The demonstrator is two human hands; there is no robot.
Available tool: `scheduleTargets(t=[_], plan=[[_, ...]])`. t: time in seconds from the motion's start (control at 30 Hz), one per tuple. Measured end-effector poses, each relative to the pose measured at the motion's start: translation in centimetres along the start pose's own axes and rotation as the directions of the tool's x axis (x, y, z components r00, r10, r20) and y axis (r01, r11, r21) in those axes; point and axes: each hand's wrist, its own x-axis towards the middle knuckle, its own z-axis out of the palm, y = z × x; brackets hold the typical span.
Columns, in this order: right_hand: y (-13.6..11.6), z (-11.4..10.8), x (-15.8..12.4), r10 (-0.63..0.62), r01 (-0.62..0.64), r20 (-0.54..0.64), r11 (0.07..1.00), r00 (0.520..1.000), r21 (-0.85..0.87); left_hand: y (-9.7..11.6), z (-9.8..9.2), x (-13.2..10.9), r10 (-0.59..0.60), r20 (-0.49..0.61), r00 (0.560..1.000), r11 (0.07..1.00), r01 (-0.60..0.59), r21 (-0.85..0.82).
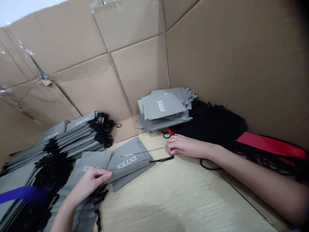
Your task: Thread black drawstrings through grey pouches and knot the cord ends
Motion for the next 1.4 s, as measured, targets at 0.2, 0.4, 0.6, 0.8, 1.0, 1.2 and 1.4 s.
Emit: scheduleTargets(t=[0.2,0.4,0.6,0.8,1.0,1.2,1.4], plan=[[-0.3,-0.1,-0.4,0.036,-0.036,0.04,0.999,0.999,0.006,0.0,-0.2,-0.1,0.05,0.003,0.999,0.998,-0.05,0.027],[-1.2,0.8,0.2,0.05,-0.05,0.01,0.999,0.999,-0.002,-0.2,-0.3,-0.2,0.059,0.007,0.998,0.997,-0.059,0.057],[-1.5,0.1,0.5,0.045,-0.046,-0.076,0.999,0.996,-0.011,0.4,-0.5,-0.4,0.05,-0.019,0.999,0.995,-0.048,0.082],[-1.5,-1.0,0.2,0.128,-0.083,-0.258,0.981,0.958,0.175,0.5,-0.4,-0.3,-0.028,-0.09,0.996,0.999,0.031,0.031],[-1.0,-1.7,0.1,0.312,-0.146,-0.489,0.926,0.815,0.348,-0.2,-0.3,-0.1,-0.05,-0.284,0.957,0.998,0.038,-0.048],[-1.0,-1.2,0.5,0.375,-0.136,-0.55,0.895,0.747,0.425,-1.1,0.4,0.8,-0.041,-0.238,0.97,0.998,0.031,-0.048],[-2.7,-0.8,0.7,0.349,-0.069,-0.575,0.89,0.74,0.452,-1.5,0.3,1.0,0.271,-0.261,0.926,0.913,-0.162,0.375]])
